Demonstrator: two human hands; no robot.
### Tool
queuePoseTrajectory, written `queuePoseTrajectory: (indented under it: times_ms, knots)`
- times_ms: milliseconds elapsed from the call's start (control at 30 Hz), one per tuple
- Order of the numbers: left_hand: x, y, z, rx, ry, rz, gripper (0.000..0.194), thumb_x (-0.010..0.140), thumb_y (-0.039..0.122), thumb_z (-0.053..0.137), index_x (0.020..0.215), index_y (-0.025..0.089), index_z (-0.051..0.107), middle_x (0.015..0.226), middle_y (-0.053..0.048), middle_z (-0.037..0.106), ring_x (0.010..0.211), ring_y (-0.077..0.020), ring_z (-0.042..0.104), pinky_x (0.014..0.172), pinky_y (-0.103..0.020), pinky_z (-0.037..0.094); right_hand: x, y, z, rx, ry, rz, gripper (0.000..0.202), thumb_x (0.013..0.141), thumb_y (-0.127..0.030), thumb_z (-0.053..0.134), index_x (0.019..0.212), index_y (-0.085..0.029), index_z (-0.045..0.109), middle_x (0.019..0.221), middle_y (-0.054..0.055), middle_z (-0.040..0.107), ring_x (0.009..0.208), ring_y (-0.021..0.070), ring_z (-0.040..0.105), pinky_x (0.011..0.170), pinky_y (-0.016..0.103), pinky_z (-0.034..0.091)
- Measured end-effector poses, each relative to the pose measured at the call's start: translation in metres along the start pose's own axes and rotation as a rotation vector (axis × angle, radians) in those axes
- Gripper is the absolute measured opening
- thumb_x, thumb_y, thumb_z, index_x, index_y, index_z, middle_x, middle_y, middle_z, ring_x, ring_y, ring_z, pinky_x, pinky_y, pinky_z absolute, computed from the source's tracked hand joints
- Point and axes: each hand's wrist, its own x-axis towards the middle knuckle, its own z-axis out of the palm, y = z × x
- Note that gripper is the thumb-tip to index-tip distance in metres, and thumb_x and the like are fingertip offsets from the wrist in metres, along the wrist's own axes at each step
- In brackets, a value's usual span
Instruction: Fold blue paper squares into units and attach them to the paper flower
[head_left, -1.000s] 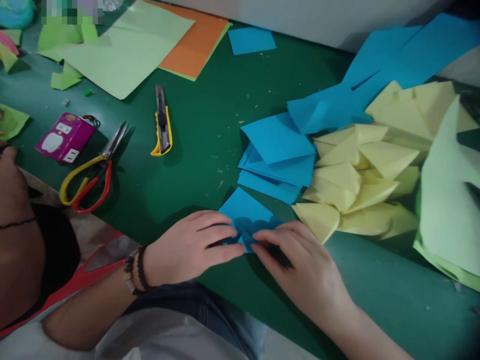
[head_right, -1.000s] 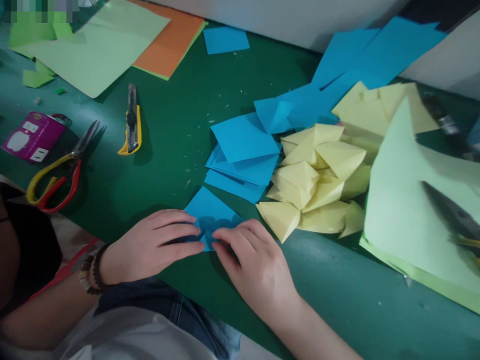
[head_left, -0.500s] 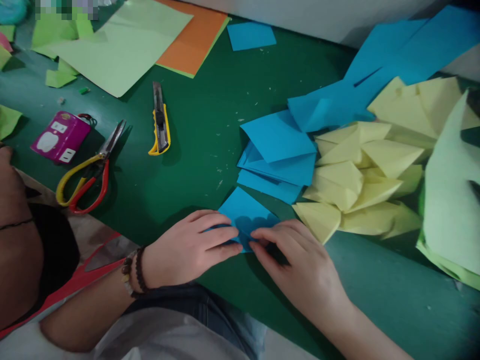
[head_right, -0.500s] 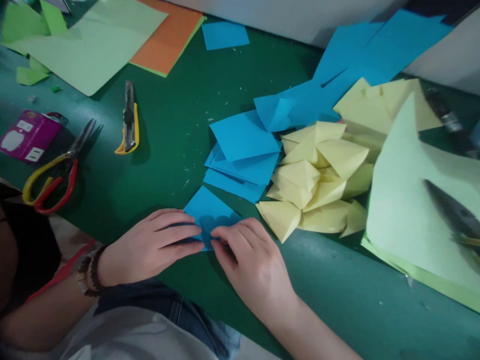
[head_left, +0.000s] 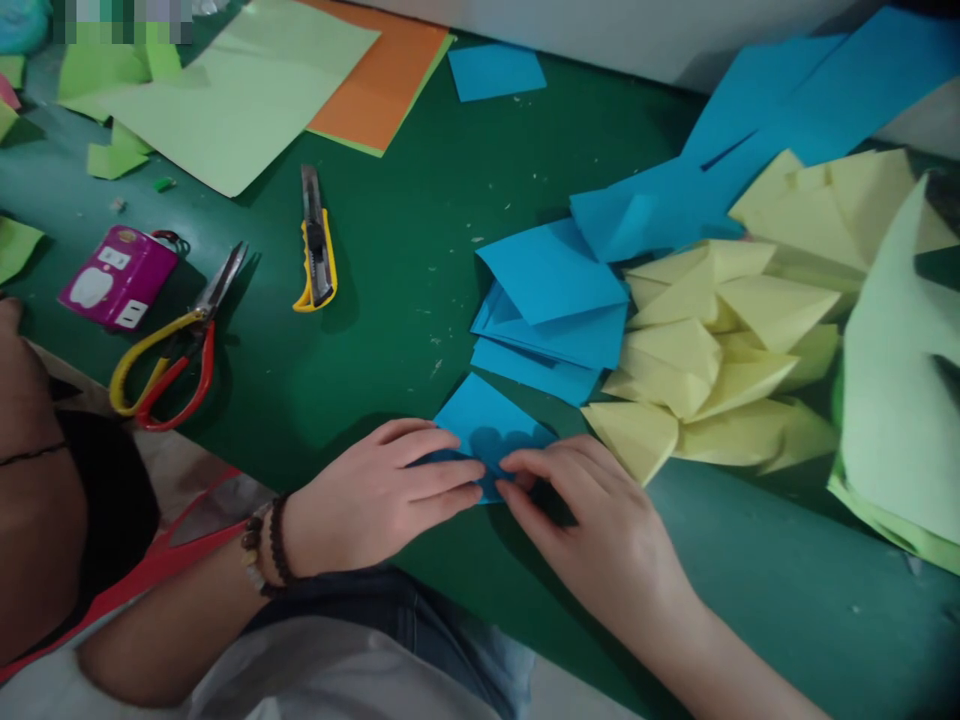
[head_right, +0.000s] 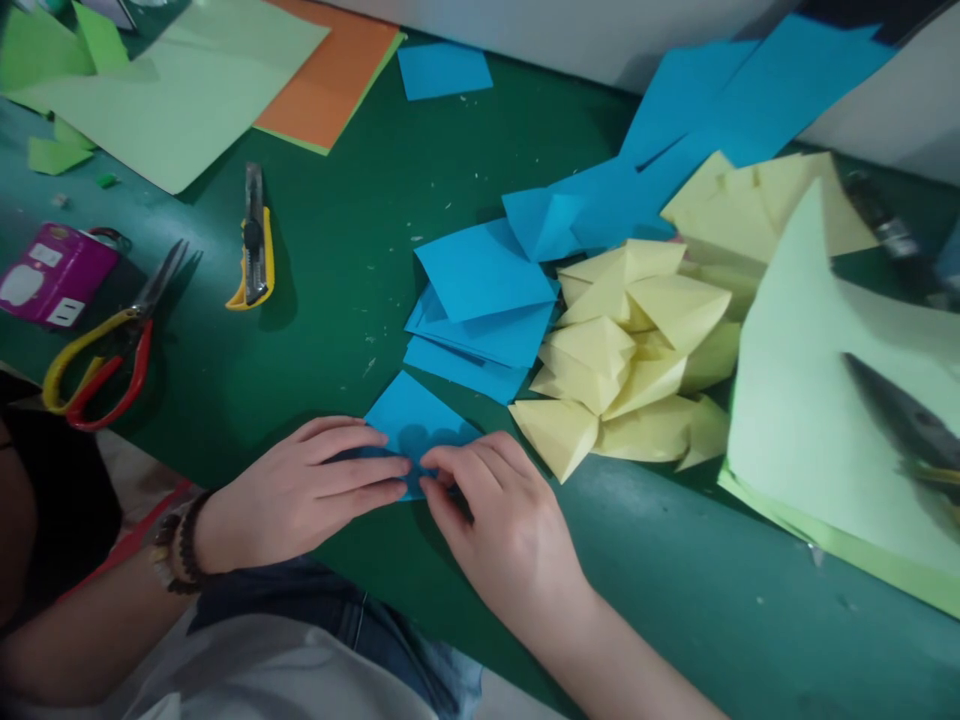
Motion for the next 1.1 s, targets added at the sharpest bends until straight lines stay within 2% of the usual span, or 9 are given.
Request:
queuePoseTrajectory:
  times_ms: [200,400,567,700,833,933,1033,1100]
  knots:
    - [0.003,0.001,-0.004,-0.022,-0.034,-0.026,0.027,0.098,0.017,0.044,0.115,0.02,0.064,0.125,0.0,0.066,0.117,-0.0207,0.051,0.099,-0.038,0.041,-0.001,0.002,0.001,-0.009,-0.005,-0.006,0.007,0.09,-0.015,0.058,0.092,-0.021,0.06,0.072,0.001,0.064,0.071,0.0169,0.06,0.063,0.03,0.05]
    - [0.002,0.001,-0.003,-0.013,-0.044,-0.044,0.03,0.099,0.019,0.044,0.126,0.025,0.058,0.125,0.001,0.066,0.12,-0.019,0.049,0.1,-0.036,0.039,-0.003,0.006,0.002,-0.109,0.064,-0.14,0.002,0.09,-0.018,0.059,0.091,-0.018,0.061,0.082,0.006,0.063,0.078,0.0184,0.059,0.069,0.031,0.051]
    - [0.0,0.002,-0.001,0.009,-0.037,-0.085,0.04,0.098,0.013,0.042,0.137,0.017,0.046,0.121,-0.004,0.067,0.121,-0.0197,0.05,0.096,-0.035,0.042,-0.008,0.001,0.001,-0.322,0.047,-0.301,0.009,0.089,-0.015,0.06,0.08,-0.018,0.061,0.071,0.003,0.059,0.07,0.0172,0.051,0.064,0.031,0.042]
    - [-0.001,0.001,0.001,0.008,-0.036,-0.083,0.041,0.099,0.012,0.037,0.139,0.016,0.043,0.121,-0.006,0.066,0.123,-0.0197,0.049,0.097,-0.036,0.042,-0.009,-0.013,0.005,-0.427,0.023,-0.347,0.024,0.091,-0.015,0.055,0.068,-0.02,0.057,0.059,0.0,0.048,0.062,0.0169,0.041,0.058,0.032,0.032]
    - [-0.002,0.0,0.003,-0.005,-0.021,-0.068,0.043,0.097,0.009,0.037,0.14,0.016,0.042,0.118,-0.005,0.066,0.122,-0.0204,0.049,0.097,-0.037,0.043,-0.01,-0.03,0.019,-0.424,0.045,-0.328,0.032,0.092,-0.013,0.053,0.06,-0.021,0.051,0.056,0.0,0.045,0.06,0.0166,0.039,0.057,0.033,0.029]
    - [-0.003,-0.001,0.005,-0.012,0.001,-0.062,0.042,0.097,0.01,0.038,0.138,0.016,0.043,0.117,-0.005,0.067,0.121,-0.0206,0.05,0.096,-0.036,0.043,-0.017,-0.043,0.028,-0.347,0.047,-0.24,0.031,0.093,-0.015,0.052,0.062,-0.02,0.052,0.057,0.0,0.048,0.059,0.0162,0.04,0.056,0.032,0.029]
    - [-0.003,-0.002,0.007,-0.002,0.024,-0.054,0.041,0.097,0.01,0.039,0.138,0.016,0.044,0.114,-0.005,0.068,0.121,-0.0205,0.05,0.095,-0.036,0.044,-0.029,-0.056,0.03,-0.172,0.013,-0.16,0.02,0.092,-0.018,0.056,0.072,-0.02,0.056,0.063,0.0,0.056,0.062,0.0158,0.046,0.058,0.031,0.033]
    - [-0.002,-0.002,0.007,0.004,0.03,-0.057,0.039,0.098,0.013,0.041,0.137,0.016,0.044,0.113,-0.005,0.068,0.121,-0.021,0.051,0.095,-0.037,0.044,-0.039,-0.063,0.028,-0.063,0.038,-0.112,0.008,0.09,-0.017,0.06,0.082,-0.02,0.059,0.076,0.002,0.066,0.07,0.016,0.053,0.065,0.03,0.039]
